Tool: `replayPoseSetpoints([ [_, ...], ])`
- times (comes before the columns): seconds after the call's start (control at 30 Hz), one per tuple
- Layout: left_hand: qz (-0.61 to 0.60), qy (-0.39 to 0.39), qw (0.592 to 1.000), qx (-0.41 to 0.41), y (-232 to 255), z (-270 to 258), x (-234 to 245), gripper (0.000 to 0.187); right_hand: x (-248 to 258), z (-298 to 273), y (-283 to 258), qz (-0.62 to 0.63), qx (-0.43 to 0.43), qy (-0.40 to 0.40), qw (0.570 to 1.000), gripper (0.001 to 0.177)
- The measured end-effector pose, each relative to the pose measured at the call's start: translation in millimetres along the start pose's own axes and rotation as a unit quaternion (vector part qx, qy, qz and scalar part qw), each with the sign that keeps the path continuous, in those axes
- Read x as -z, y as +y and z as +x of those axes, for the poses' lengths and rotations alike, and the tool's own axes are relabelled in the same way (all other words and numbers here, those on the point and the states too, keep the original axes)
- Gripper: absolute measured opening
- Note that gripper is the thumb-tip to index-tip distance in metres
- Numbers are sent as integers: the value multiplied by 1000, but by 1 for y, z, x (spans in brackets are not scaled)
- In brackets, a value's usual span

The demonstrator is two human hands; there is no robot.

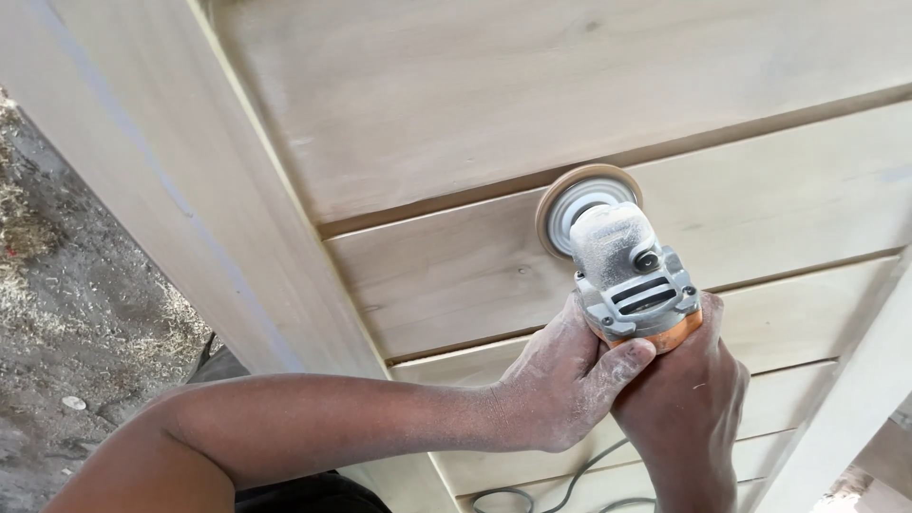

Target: The recorder is sanding the surface and grooves of a wooden door using an angle grinder equipped with a sanding disc.

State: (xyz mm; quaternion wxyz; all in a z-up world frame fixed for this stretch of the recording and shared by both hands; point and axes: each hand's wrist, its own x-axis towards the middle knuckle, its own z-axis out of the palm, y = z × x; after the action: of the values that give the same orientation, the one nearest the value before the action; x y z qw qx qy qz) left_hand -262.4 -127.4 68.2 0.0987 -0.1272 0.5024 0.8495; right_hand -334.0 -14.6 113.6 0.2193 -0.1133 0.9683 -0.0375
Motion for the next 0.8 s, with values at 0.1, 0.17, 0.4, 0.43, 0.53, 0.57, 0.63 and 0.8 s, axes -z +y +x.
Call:
replayPoseSetpoints([
  [0.1,0,-3,1000,2,0,10,-9,55,4,5,11,2,15,16,1000,57],
  [0.17,4,-4,1000,-3,1,17,-14,54,8,8,18,12,25,28,999,56],
  [0.4,-8,-15,1000,11,8,49,-38,54,18,21,52,14,25,72,997,54],
  [0.43,-9,-20,1000,10,7,54,-42,54,20,24,56,12,21,75,997,54],
  [0.53,20,-32,999,21,6,69,-53,52,28,32,66,0,9,80,997,53],
  [0.57,34,-34,999,17,7,74,-57,51,31,35,69,13,2,80,997,53],
  [0.63,49,-40,998,15,9,84,-64,49,36,39,76,25,-11,81,996,53],
  [0.8,48,-64,996,37,17,109,-78,47,45,50,97,28,21,115,993,54],
])
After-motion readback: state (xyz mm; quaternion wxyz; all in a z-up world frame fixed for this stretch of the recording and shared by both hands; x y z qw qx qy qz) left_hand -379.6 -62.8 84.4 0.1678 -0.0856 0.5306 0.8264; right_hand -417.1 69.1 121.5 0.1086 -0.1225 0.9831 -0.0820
